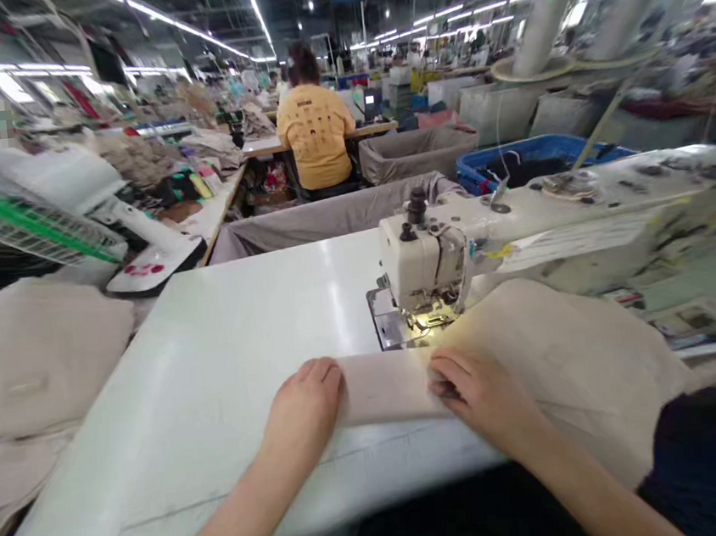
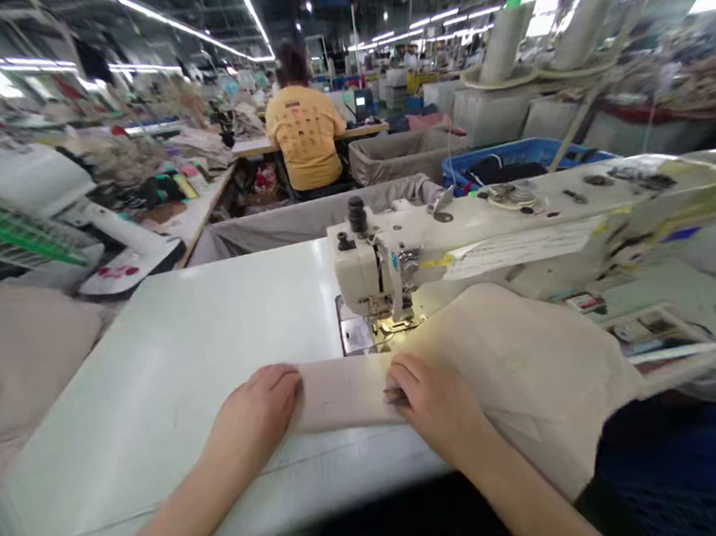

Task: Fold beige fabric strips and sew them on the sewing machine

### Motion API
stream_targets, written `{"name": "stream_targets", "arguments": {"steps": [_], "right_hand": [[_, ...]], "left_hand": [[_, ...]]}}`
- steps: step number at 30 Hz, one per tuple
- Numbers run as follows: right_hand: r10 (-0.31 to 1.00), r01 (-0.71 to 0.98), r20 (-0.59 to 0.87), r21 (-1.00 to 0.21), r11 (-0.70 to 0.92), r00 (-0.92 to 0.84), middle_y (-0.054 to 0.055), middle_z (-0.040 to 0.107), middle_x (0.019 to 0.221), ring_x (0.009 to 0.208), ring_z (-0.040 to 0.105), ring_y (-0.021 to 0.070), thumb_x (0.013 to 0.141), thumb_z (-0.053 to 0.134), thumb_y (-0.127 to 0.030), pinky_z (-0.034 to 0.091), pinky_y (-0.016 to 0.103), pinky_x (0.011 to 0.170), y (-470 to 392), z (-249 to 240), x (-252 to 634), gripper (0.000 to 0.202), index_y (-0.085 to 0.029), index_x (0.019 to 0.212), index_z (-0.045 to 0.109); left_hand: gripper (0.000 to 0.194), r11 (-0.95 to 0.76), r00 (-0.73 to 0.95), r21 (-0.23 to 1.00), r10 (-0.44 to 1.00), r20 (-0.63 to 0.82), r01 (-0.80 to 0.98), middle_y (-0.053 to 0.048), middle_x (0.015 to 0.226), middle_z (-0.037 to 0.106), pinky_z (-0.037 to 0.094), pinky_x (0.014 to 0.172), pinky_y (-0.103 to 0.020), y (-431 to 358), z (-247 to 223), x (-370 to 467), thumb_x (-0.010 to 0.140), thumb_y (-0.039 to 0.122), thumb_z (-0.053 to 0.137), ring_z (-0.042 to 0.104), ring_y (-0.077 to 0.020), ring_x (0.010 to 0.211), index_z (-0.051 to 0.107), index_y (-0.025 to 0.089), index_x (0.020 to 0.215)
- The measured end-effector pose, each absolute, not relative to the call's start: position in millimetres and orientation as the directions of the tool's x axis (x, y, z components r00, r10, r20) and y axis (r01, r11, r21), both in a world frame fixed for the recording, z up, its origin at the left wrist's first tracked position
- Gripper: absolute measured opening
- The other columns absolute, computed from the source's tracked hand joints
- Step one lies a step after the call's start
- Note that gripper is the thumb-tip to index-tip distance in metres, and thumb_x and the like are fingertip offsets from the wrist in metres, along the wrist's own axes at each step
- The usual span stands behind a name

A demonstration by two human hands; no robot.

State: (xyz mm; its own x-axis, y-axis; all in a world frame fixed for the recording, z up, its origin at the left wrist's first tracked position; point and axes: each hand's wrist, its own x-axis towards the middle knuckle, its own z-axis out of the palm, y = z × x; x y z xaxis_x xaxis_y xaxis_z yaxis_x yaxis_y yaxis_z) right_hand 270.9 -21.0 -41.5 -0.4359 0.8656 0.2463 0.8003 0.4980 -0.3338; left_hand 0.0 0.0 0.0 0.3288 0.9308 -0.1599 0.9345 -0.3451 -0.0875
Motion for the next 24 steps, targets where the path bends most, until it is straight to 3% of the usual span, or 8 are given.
{"name": "stream_targets", "arguments": {"steps": [3, 6, 8, 11, 15, 24], "right_hand": [[0.879, 0.816, 0.268, -0.336, 0.47, -0.395, 0.008, 0.067, 0.111, 0.095, 0.068, 0.0243, 0.089, 0.074, -0.017, 0.056, 0.032, 0.072, -21, -40, 264, 0.018, -0.017, 0.104, 0.064], [0.891, 0.829, 0.296, -0.35, 0.437, -0.345, 0.009, 0.065, 0.114, 0.097, 0.067, 0.025, 0.088, 0.075, -0.02, 0.056, 0.032, 0.072, -22, -41, 256, 0.019, -0.018, 0.103, 0.063], [0.897, 0.83, 0.309, -0.368, 0.42, -0.317, 0.009, 0.065, 0.113, 0.097, 0.067, 0.0248, 0.087, 0.075, -0.017, 0.056, 0.033, 0.075, -23, -42, 251, 0.019, -0.017, 0.102, 0.063], [0.898, 0.821, 0.321, -0.392, 0.415, -0.301, 0.008, 0.065, 0.11, 0.097, 0.066, 0.0247, 0.089, 0.072, -0.017, 0.056, 0.035, 0.079, -25, -45, 248, 0.019, -0.017, 0.104, 0.061], [0.907, 0.835, 0.324, -0.392, 0.387, -0.269, 0.009, 0.064, 0.114, 0.098, 0.066, 0.0252, 0.091, 0.07, -0.02, 0.055, 0.034, 0.078, -26, -49, 248, 0.019, -0.019, 0.107, 0.061], [0.925, 0.856, 0.298, -0.386, 0.343, -0.235, 0.006, 0.065, 0.105, 0.094, 0.066, 0.0237, 0.089, 0.072, -0.018, 0.051, 0.032, 0.075, -26, -46, 242, 0.016, -0.019, 0.099, 0.06]], "left_hand": [[0.02, -0.337, 0.329, -0.094, 0.94, -0.089, 0.937, -0.011, 0.109, 0.068, 0.054, 0.085, -0.039, 19, 6, 21, 0.102, 0.027, 0.05, 0.066, -0.027, 0.1, 0.062, 0.015, 0.111], [0.034, -0.39, 0.393, -0.08, 0.919, 0.024, 0.917, -0.014, 0.121, 0.065, 0.05, 0.097, -0.05, 47, 0, 37, 0.102, 0.042, 0.049, 0.061, -0.0312, 0.115, 0.057, 0.015, 0.122], [0.039, -0.462, 0.463, -0.034, 0.884, 0.067, 0.886, -0.014, 0.142, 0.054, 0.038, 0.109, -0.061, 69, -9, 44, 0.102, 0.042, 0.05, 0.047, -0.0329, 0.134, 0.051, 0.019, 0.133], [0.039, -0.569, 0.568, 0.067, 0.822, 0.033, 0.82, -0.011, 0.152, 0.045, 0.028, 0.114, -0.067, 99, -19, 47, 0.101, 0.04, 0.049, 0.037, -0.0318, 0.143, 0.049, 0.025, 0.137], [0.039, -0.635, 0.638, 0.134, 0.77, 0.027, 0.761, -0.011, 0.145, 0.052, 0.025, 0.115, -0.068, 119, -20, 47, 0.1, 0.04, 0.049, 0.045, -0.0323, 0.137, 0.053, 0.026, 0.137], [0.035, -0.699, 0.699, 0.137, 0.713, 0.054, 0.702, -0.009, 0.133, 0.061, 0.03, 0.114, -0.06, 128, -16, 49, 0.099, 0.04, 0.053, 0.051, -0.0305, 0.129, 0.06, 0.025, 0.13]]}}
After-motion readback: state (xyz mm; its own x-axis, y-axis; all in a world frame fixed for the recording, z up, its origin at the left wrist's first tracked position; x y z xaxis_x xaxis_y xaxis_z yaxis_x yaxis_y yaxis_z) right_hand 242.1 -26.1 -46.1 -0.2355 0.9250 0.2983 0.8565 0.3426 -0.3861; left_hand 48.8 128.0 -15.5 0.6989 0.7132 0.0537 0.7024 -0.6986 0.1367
